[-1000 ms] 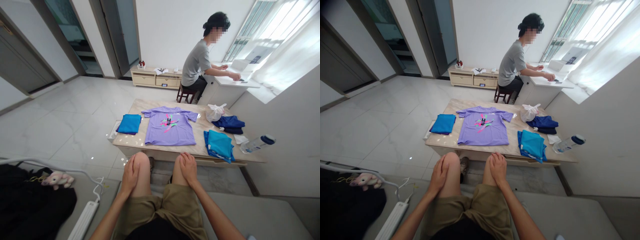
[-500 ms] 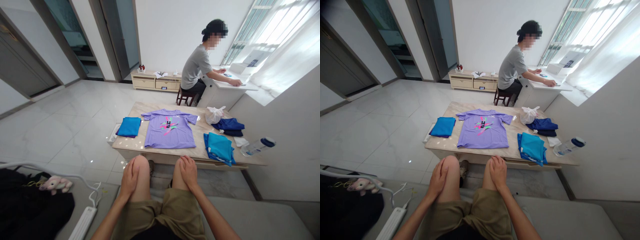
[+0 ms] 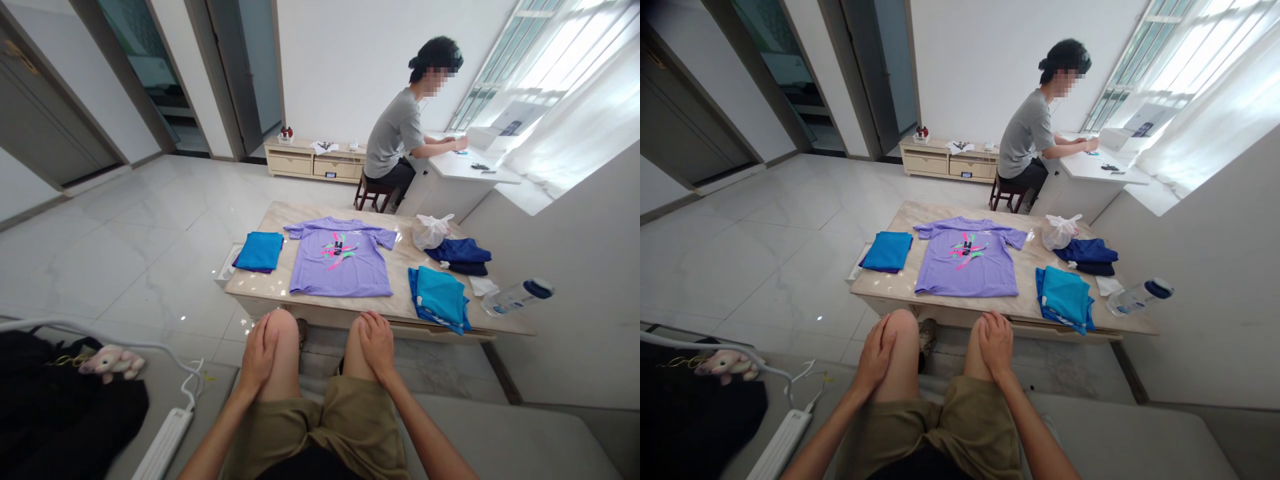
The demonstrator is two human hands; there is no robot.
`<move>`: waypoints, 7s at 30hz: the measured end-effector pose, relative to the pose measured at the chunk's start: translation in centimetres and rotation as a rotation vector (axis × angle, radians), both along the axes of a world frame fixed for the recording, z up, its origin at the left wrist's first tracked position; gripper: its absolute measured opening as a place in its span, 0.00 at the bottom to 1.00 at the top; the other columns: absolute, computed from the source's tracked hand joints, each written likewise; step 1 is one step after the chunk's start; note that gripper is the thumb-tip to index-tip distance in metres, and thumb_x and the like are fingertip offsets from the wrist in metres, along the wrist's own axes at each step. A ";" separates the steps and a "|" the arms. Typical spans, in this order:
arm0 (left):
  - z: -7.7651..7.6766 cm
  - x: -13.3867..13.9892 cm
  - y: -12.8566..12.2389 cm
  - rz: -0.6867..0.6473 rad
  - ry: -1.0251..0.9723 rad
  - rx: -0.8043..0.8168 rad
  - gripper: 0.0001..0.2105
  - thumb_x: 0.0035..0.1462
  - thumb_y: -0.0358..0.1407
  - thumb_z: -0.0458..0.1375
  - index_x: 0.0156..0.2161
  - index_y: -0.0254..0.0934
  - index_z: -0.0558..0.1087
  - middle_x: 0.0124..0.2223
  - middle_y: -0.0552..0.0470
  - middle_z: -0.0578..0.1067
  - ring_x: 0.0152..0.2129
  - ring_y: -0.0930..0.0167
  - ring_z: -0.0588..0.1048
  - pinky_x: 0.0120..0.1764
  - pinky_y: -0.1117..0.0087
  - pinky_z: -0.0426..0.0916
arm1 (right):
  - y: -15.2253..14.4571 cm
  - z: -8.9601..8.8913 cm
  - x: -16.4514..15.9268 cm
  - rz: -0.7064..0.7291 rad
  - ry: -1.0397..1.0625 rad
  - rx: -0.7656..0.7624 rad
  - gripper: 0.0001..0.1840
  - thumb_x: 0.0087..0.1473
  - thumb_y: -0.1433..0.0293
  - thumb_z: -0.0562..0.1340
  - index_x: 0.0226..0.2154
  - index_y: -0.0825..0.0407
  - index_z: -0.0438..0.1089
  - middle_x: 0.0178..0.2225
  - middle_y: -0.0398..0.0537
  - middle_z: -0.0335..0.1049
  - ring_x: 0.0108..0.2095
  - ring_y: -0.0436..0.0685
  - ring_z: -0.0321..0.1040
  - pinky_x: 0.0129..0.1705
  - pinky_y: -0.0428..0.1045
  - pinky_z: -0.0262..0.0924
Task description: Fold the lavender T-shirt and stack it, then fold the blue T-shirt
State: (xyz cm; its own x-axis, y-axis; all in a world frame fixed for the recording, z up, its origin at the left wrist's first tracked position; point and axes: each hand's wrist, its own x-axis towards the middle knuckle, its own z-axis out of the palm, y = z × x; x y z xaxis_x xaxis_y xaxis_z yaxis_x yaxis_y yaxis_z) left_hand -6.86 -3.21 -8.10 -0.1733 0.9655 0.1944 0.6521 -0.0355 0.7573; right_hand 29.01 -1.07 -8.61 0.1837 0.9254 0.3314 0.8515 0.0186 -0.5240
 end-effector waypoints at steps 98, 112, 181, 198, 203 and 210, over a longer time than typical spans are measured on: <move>4.4 2.8 16.7 -0.646 0.642 -0.660 0.10 0.54 0.31 0.68 0.43 0.43 0.84 0.45 0.49 0.87 0.44 0.60 0.85 0.45 0.68 0.74 | 3.3 -2.8 16.4 0.269 -0.151 -0.601 0.17 0.57 0.79 0.62 0.43 0.49 0.84 0.46 0.52 0.84 0.53 0.64 0.79 0.57 0.55 0.69; 1.6 5.8 21.0 -0.556 0.703 -0.447 0.34 0.60 0.29 0.64 0.70 0.40 0.66 0.74 0.35 0.67 0.69 0.53 0.69 0.67 0.54 0.66 | 9.8 -5.7 13.2 0.218 -0.253 -0.362 0.29 0.68 0.69 0.57 0.68 0.52 0.69 0.68 0.63 0.69 0.68 0.69 0.68 0.68 0.64 0.65; -3.3 3.5 22.1 -0.441 0.789 -0.308 0.27 0.75 0.38 0.46 0.71 0.25 0.69 0.74 0.29 0.66 0.71 0.50 0.67 0.70 0.45 0.64 | 21.3 2.2 4.3 0.271 -0.002 -0.411 0.17 0.72 0.63 0.59 0.58 0.49 0.71 0.55 0.53 0.80 0.44 0.58 0.80 0.54 0.52 0.70; -4.9 7.9 24.9 -0.344 0.924 -0.364 0.33 0.76 0.46 0.49 0.78 0.32 0.57 0.78 0.23 0.55 0.76 0.42 0.55 0.71 0.35 0.53 | 20.6 -8.7 9.8 0.104 -0.364 -0.316 0.36 0.76 0.58 0.47 0.78 0.56 0.52 0.80 0.58 0.43 0.80 0.69 0.37 0.79 0.73 0.30; -5.0 10.8 29.2 -0.339 0.916 -0.380 0.33 0.75 0.46 0.50 0.78 0.34 0.57 0.78 0.24 0.56 0.75 0.43 0.57 0.70 0.35 0.56 | 25.5 -8.3 12.8 0.087 -0.391 -0.350 0.36 0.74 0.58 0.51 0.76 0.55 0.56 0.79 0.60 0.49 0.79 0.71 0.42 0.77 0.75 0.35; -4.6 8.4 26.3 -0.342 0.848 -0.319 0.31 0.73 0.42 0.53 0.77 0.38 0.62 0.78 0.31 0.59 0.73 0.48 0.63 0.72 0.40 0.56 | 19.5 -9.3 10.8 0.220 -0.317 -0.223 0.36 0.75 0.53 0.49 0.77 0.49 0.56 0.79 0.56 0.50 0.79 0.68 0.45 0.78 0.71 0.40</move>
State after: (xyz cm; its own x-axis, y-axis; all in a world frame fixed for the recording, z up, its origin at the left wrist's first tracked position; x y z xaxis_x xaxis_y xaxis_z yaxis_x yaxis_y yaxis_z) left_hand 1.56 23.07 -12.68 0.2034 0.9668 -0.1547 0.9790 -0.1985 0.0468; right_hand 39.84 18.45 -17.95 -0.1042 0.9864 0.1274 0.9590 0.1336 -0.2498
